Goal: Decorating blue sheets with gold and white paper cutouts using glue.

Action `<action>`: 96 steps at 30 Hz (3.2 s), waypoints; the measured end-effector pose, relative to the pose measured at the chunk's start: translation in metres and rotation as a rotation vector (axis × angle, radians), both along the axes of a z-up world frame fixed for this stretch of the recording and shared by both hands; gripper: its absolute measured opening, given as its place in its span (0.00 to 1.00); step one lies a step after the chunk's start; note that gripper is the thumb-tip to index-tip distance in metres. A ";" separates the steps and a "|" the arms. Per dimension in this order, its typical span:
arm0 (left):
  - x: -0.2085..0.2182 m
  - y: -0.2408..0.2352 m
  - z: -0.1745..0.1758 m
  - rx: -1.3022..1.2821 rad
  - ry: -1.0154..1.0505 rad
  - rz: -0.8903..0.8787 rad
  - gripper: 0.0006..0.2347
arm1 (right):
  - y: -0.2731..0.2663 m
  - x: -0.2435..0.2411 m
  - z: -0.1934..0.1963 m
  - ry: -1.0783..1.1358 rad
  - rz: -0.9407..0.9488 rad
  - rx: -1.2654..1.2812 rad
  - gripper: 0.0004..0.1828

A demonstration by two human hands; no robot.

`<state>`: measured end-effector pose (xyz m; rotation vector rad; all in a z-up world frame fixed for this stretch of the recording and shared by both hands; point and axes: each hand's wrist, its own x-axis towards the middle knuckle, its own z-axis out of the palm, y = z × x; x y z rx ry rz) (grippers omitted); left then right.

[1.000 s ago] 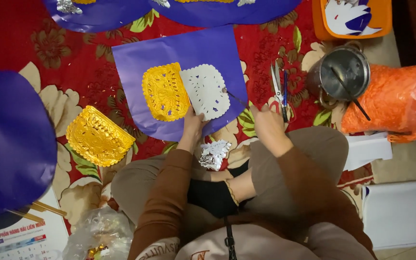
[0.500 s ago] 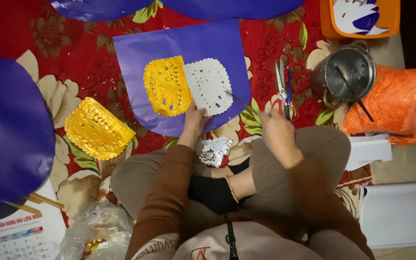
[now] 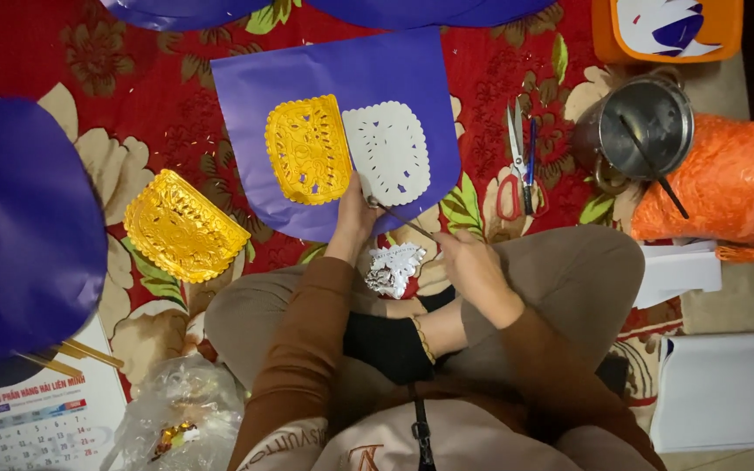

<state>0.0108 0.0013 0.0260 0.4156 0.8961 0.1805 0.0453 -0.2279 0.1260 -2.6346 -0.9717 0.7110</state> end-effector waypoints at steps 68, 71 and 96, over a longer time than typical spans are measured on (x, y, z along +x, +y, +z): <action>-0.008 -0.008 -0.040 0.129 0.053 -0.111 0.21 | 0.020 0.172 0.014 0.157 -0.012 -0.085 0.11; -0.006 -0.005 -0.048 0.137 0.030 -0.111 0.21 | 0.002 0.196 0.003 0.065 -0.058 -0.133 0.13; -0.108 0.089 0.122 0.734 -0.029 0.117 0.15 | 0.086 0.144 -0.137 -0.231 -0.214 0.587 0.11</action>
